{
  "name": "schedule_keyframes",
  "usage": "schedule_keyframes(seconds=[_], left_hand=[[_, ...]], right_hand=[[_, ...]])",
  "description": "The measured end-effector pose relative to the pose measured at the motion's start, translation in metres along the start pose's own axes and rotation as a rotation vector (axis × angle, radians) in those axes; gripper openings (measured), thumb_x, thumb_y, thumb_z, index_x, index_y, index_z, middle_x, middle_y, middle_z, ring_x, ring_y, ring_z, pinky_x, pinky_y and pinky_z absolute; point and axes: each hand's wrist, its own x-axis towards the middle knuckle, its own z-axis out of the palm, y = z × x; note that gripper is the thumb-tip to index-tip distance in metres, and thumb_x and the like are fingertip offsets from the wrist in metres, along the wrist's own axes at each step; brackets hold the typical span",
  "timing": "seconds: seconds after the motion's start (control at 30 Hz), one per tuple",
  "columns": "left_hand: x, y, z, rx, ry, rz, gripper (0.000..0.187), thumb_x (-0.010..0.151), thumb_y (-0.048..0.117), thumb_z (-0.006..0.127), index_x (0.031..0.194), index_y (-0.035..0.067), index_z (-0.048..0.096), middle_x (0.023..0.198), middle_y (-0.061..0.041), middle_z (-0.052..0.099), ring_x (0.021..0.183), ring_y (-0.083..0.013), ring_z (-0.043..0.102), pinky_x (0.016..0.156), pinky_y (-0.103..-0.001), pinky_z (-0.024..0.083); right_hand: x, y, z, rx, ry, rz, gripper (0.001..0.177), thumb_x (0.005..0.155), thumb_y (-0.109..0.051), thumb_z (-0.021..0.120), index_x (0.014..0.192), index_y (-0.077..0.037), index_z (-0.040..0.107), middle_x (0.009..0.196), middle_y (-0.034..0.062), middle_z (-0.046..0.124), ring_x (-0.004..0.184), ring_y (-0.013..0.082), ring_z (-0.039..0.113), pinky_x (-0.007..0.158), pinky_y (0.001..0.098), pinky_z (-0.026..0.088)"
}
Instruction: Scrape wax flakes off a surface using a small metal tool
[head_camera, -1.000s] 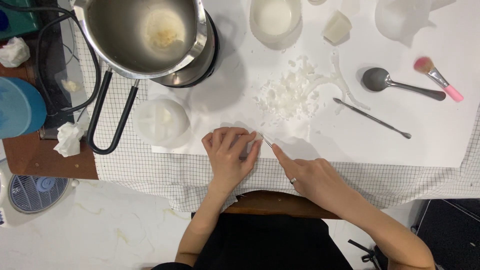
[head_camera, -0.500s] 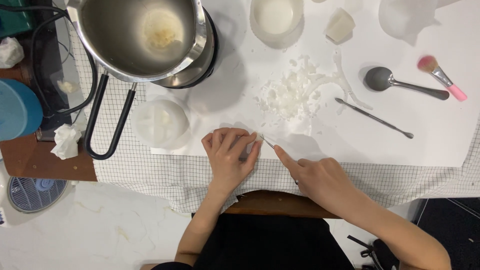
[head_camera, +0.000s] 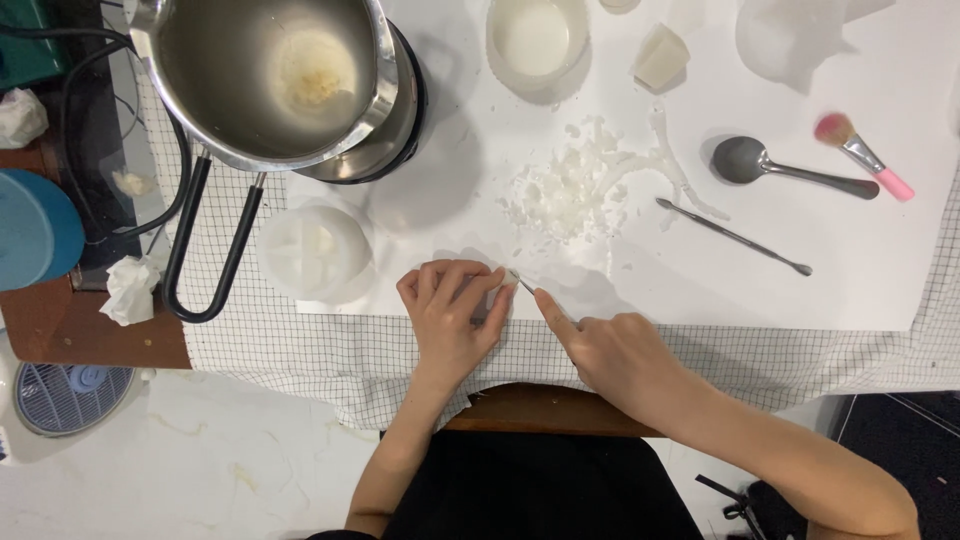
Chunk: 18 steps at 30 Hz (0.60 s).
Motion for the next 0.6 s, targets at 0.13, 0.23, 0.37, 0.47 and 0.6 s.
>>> schedule_keyframes(seconds=[0.13,0.23,0.37,0.47,0.6], left_hand=[[0.0,0.0,-0.001,-0.006,-0.007,0.004,0.009,0.077,0.02,0.073,0.082,0.013,0.073,0.08,-0.002,0.063,0.085,-0.0205,0.049,0.086,-0.043,0.026],[-0.002,-0.002,-0.001,0.007,-0.004,0.021,0.009,0.076,0.02,0.073,0.082,0.013,0.072,0.08,-0.001,0.063,0.085,-0.0197,0.049,0.086,-0.041,0.026],[0.0,0.0,-0.002,0.033,0.011,0.039,0.021,0.075,0.026,0.075,0.089,0.012,0.07,0.084,-0.003,0.062,0.088,-0.0209,0.049,0.087,-0.042,0.026],[0.001,0.003,-0.002,0.08,0.018,0.04,0.026,0.075,0.029,0.077,0.092,0.011,0.069,0.085,-0.005,0.061,0.088,-0.0226,0.049,0.087,-0.044,0.026],[-0.007,-0.004,0.005,0.108,0.019,0.041,0.02,0.079,0.028,0.074,0.092,0.013,0.07,0.084,-0.004,0.061,0.089,-0.0216,0.048,0.087,-0.044,0.025]], right_hand=[[0.0,0.001,0.01,0.009,0.155,0.0,0.056,0.079,0.002,0.049,0.134,0.002,0.044,0.052,0.0139,0.065,0.037,0.0227,0.061,0.036,0.0277,0.045],[-0.002,0.003,0.014,0.027,0.174,-0.009,0.055,0.08,0.001,0.051,0.134,0.003,0.043,0.052,0.0141,0.065,0.037,0.0217,0.061,0.036,0.0262,0.045],[-0.007,0.009,0.018,0.155,0.344,-0.031,0.051,0.083,-0.002,0.051,0.134,-0.004,0.047,0.048,0.0092,0.063,0.036,0.0195,0.059,0.036,0.0263,0.046],[-0.011,0.013,0.018,0.296,0.412,-0.004,0.044,0.087,-0.006,0.049,0.131,-0.007,0.051,0.045,0.0082,0.061,0.034,0.0193,0.056,0.035,0.0271,0.045],[-0.017,0.008,0.016,0.169,0.452,0.024,0.044,0.086,-0.008,0.052,0.13,-0.009,0.052,0.045,0.0054,0.062,0.033,0.0153,0.055,0.034,0.0214,0.043]])
